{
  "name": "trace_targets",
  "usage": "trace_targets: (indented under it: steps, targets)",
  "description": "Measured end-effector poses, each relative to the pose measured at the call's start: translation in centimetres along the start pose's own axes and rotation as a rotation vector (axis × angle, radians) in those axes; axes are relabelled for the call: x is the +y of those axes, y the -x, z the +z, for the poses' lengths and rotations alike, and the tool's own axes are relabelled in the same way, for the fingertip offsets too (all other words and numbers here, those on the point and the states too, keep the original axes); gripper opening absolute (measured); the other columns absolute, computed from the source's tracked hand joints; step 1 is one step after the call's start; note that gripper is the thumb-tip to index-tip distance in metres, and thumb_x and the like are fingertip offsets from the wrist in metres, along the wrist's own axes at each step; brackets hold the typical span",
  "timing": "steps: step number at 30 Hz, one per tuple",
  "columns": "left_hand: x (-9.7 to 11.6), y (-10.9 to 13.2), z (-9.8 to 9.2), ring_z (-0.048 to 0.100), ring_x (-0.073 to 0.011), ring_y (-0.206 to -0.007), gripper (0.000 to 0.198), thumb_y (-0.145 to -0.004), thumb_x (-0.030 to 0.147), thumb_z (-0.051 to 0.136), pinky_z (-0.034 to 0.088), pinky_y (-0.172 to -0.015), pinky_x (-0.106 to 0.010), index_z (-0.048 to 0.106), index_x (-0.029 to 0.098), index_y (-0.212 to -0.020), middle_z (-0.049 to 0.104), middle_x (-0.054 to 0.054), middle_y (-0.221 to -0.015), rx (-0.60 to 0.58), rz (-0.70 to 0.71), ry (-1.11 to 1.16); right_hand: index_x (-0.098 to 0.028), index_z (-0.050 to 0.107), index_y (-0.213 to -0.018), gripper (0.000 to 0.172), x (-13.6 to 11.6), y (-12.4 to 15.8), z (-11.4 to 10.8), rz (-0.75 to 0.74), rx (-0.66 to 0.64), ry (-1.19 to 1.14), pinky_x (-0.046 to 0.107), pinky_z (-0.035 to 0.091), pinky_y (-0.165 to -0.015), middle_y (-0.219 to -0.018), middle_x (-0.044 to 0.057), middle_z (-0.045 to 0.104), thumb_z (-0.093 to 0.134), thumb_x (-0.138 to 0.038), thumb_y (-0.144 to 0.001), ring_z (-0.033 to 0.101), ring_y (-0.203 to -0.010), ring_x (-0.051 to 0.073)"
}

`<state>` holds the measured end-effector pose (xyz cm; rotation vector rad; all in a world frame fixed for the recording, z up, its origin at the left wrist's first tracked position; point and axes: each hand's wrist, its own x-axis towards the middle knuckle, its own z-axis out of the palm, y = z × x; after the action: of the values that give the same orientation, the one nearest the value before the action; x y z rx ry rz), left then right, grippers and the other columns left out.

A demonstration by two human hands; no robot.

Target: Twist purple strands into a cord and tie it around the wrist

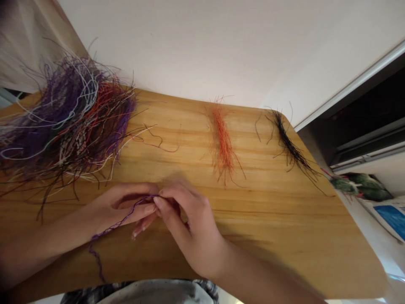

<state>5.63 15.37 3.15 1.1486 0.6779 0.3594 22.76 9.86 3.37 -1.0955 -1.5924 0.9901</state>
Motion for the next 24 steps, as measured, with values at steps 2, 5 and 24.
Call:
trace_targets:
  steps: [2,5,24]
  targets:
    - [0.0,0.0,0.1,0.046,-0.0063,-0.051,0.022,-0.084,0.033,0.063,0.040,-0.049,-0.017,0.054,0.016,-0.073,0.052,0.006,-0.059,0.037,0.033,-0.117,-0.020,0.057,-0.082,0.016,0.1,-0.1,0.1,0.014,0.005,0.018,0.025,0.042,-0.069,-0.078,-0.001,0.054,0.051,-0.019,-0.096,0.052,-0.075,0.012]
    - [-0.4,0.1,0.3,0.045,-0.0072,-0.052,0.017,-0.083,0.026,0.057,0.037,-0.049,-0.017,0.053,0.017,-0.070,0.051,0.005,-0.059,0.152,0.172,-0.469,-0.020,0.055,-0.080,0.016,0.2,-0.3,0.2,0.105,0.016,-0.022,0.024,0.042,-0.066,-0.076,-0.002,0.054,0.051,-0.021,-0.096,0.052,-0.071,0.011]
    - [-0.3,0.5,0.5,0.063,-0.0201,-0.053,0.022,-0.087,0.013,0.041,0.043,-0.046,-0.031,0.054,0.017,-0.070,0.063,-0.001,-0.063,0.521,0.726,-1.681,-0.020,0.055,-0.086,0.005,0.5,-0.6,0.3,0.346,-0.054,-0.167,0.027,0.045,-0.062,-0.076,-0.001,0.055,0.055,-0.024,-0.088,0.053,-0.068,0.013]
